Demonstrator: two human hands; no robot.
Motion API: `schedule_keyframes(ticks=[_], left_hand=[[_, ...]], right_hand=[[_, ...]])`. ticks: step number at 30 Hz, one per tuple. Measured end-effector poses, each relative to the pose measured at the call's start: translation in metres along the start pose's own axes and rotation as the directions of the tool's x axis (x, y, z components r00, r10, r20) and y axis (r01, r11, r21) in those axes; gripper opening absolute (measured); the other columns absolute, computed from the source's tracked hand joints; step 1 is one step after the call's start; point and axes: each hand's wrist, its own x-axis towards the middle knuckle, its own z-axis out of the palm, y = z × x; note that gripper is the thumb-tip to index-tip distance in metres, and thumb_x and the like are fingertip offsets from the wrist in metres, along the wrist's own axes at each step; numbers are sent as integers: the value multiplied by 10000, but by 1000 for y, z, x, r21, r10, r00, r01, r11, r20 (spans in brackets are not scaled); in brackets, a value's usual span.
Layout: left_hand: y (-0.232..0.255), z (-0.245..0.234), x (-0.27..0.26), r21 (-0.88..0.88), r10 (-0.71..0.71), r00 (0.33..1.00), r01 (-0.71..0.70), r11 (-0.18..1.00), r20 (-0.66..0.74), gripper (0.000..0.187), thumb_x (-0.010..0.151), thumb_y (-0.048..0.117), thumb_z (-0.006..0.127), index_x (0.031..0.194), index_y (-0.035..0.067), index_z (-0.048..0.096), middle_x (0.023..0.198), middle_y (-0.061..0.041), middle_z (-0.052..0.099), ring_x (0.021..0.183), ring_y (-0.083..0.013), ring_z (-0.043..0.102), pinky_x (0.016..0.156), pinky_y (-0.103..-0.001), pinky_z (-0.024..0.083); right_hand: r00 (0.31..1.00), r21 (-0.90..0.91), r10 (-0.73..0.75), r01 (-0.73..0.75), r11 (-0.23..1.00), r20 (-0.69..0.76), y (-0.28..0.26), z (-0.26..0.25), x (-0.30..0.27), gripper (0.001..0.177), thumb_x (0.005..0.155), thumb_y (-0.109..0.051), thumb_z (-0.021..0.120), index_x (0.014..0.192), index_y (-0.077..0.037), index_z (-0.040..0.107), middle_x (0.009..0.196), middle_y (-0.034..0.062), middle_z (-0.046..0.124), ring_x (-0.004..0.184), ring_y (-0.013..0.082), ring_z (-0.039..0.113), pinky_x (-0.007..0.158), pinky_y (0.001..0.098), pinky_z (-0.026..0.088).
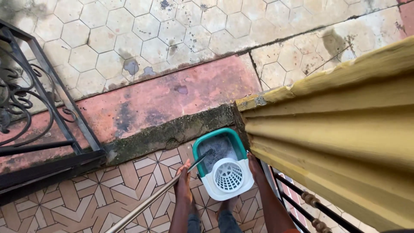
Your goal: Mopping a tiled balcony floor using a mop and bucket.
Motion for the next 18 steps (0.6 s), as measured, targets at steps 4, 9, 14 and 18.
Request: schedule_keyframes(ticks=[4,9,14,18], left_hand=[[-17,-13,0,-101,57,998,-54,993,26,273,1010,331,608,1099,73,600,1570,-128,541,1485,-215,436,1269,-433,230],[3,2,-8,-136,41,998,-36,990,36,259,991,291,608,1172,110,647,1507,-107,569,1457,-202,456,1252,-428,295],[18,9,-21,-125,-30,1000,29,992,0,254,968,283,648,1149,110,608,1468,-53,586,1398,-170,479,1180,-442,371],[25,12,-38,-130,-103,994,97,987,-39,247,933,227,684,1148,127,617,1446,-60,566,1303,-153,527,1110,-389,436]], right_hand=[[938,-267,-346,340,902,27,54,-14,15,502,1043,-427,476,1357,-57,603,1340,175,638,1288,271,572,1088,384,417],[989,-464,-136,96,881,-53,-23,-22,-83,456,1001,-445,629,1132,-17,718,1033,176,749,1002,302,716,907,438,537],[961,-425,-88,-32,905,-262,22,-20,-111,325,875,-176,687,1164,-28,677,1000,185,743,936,337,727,825,484,583],[942,300,212,-131,945,-259,16,-8,-158,498,846,-50,672,1304,-17,478,962,174,697,845,368,737,726,537,577]])
